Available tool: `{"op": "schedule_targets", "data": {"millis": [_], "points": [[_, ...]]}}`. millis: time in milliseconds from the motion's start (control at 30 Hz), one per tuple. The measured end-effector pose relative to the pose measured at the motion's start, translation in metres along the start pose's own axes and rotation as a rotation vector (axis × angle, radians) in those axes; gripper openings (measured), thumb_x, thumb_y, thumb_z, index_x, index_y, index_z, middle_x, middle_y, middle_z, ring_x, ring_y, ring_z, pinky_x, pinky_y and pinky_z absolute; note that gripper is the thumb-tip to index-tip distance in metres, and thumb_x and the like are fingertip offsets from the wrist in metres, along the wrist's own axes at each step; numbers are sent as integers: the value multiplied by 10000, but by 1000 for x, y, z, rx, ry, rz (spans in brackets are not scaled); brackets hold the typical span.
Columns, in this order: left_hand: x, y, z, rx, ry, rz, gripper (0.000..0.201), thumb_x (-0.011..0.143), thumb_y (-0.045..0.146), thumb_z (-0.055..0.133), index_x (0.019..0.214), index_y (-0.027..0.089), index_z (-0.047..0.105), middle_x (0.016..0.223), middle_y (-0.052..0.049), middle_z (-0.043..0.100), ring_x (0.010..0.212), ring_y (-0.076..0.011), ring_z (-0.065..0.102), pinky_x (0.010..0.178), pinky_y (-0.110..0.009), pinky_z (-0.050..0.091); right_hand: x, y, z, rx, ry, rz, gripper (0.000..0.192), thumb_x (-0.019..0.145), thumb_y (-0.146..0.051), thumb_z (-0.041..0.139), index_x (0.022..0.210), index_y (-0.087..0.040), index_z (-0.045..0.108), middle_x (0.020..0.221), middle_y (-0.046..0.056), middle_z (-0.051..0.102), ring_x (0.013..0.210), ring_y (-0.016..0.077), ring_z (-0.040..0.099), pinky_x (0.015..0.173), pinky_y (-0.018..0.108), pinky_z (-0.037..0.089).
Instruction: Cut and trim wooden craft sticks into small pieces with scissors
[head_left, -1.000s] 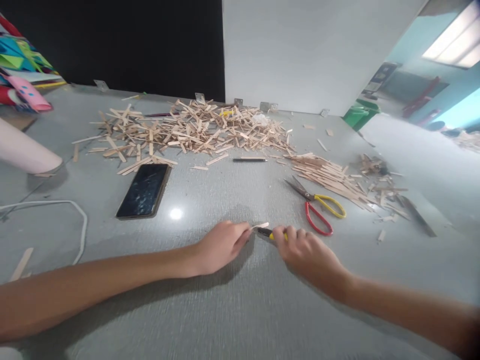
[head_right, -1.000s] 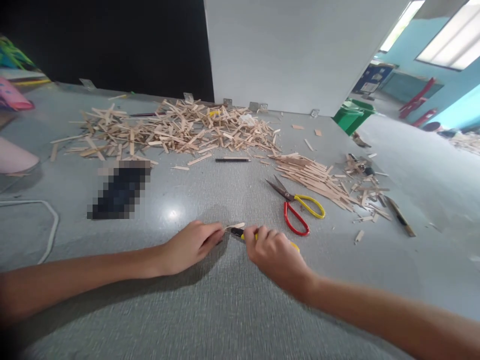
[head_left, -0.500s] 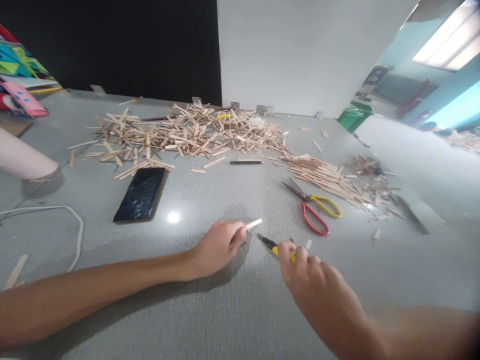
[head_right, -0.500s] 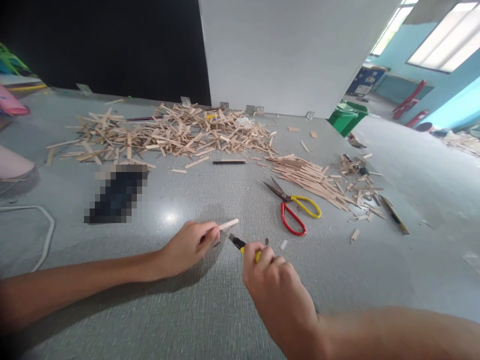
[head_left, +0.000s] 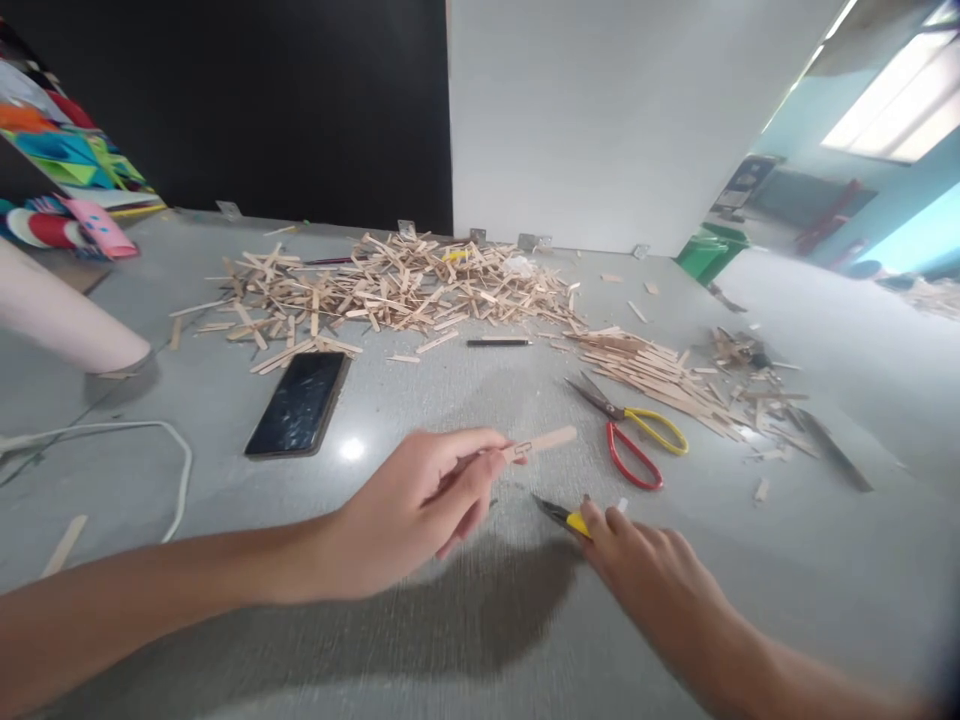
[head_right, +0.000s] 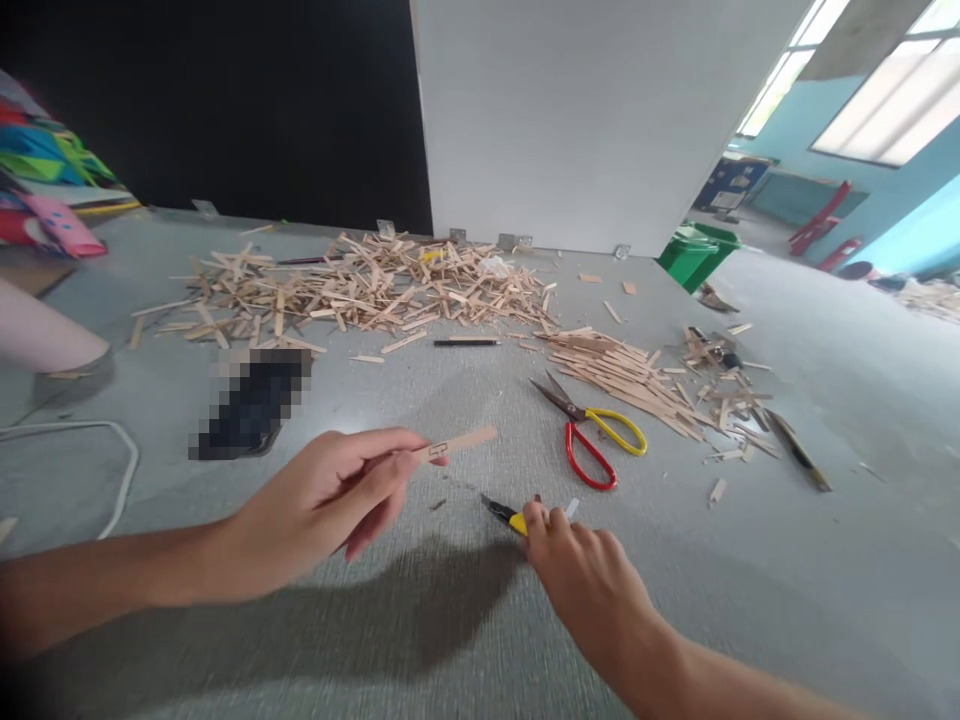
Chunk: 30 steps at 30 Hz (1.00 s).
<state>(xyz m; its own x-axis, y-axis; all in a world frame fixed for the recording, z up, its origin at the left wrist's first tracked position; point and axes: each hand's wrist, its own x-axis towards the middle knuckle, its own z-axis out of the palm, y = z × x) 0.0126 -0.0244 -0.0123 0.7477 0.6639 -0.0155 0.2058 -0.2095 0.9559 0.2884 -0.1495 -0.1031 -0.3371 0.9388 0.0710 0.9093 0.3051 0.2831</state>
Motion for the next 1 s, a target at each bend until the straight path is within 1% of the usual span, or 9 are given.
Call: {"op": "schedule_targets", "data": {"millis": [33,100,167,267,367,600,800,933,1000], "points": [[-4,3,0,-3,-2,5,398,1167,474,410,1104,172,663,563,81,543,468,-82,474,505,-197,392,1,-2,3,16,-6,12,367,908,14,659,1232,-148,602,798,-9,723,584,183,749,481,355,321],[-9,7,1,2,-12,25,377,1171,436,400,1325,184,636,570,88,535,476,-87,464,485,-190,364,2,-5,7,34,-10,32,378,889,30,690,1197,-168,596,798,-24,718,573,179,745,483,361,313],[-13,7,3,13,-18,70,373,1173,384,395,1428,208,603,570,93,521,482,-85,459,491,-181,362,3,-7,7,40,-11,43,403,873,47,701,1180,-186,589,806,-30,717,578,178,747,483,363,301],[-14,8,4,32,-14,114,332,1166,336,411,1391,229,630,582,93,527,489,-75,469,497,-165,364,4,-7,7,49,-11,54,411,864,57,699,1162,-202,584,791,-36,712,577,181,748,481,364,282],[-13,8,5,43,7,113,296,1159,331,422,1331,223,639,581,94,526,494,-73,474,494,-155,363,4,-7,8,53,-5,60,375,869,38,712,1121,-208,582,776,-39,707,561,186,745,475,369,267],[-11,8,6,49,26,111,273,1155,343,424,1301,215,616,588,96,531,497,-76,479,500,-154,379,4,-7,14,55,13,66,361,897,-14,734,1166,-188,567,797,-32,723,564,194,762,459,374,270],[-12,9,8,35,24,88,253,1155,363,425,1243,206,603,589,99,517,496,-81,472,498,-166,379,4,-7,15,54,19,67,243,950,-61,694,1105,-204,574,783,-29,725,547,186,753,448,375,274],[-11,9,9,18,18,55,243,1154,383,427,1216,215,591,596,99,514,500,-83,472,490,-165,376,4,-7,16,51,8,65,331,912,-39,730,1174,-182,586,820,-22,737,572,187,760,453,371,305],[-12,8,9,16,22,36,243,1154,401,430,1201,221,587,598,98,514,504,-86,476,488,-165,380,3,-7,15,48,-4,67,368,880,-10,747,1170,-180,595,822,-23,732,574,190,759,456,372,309]]}}
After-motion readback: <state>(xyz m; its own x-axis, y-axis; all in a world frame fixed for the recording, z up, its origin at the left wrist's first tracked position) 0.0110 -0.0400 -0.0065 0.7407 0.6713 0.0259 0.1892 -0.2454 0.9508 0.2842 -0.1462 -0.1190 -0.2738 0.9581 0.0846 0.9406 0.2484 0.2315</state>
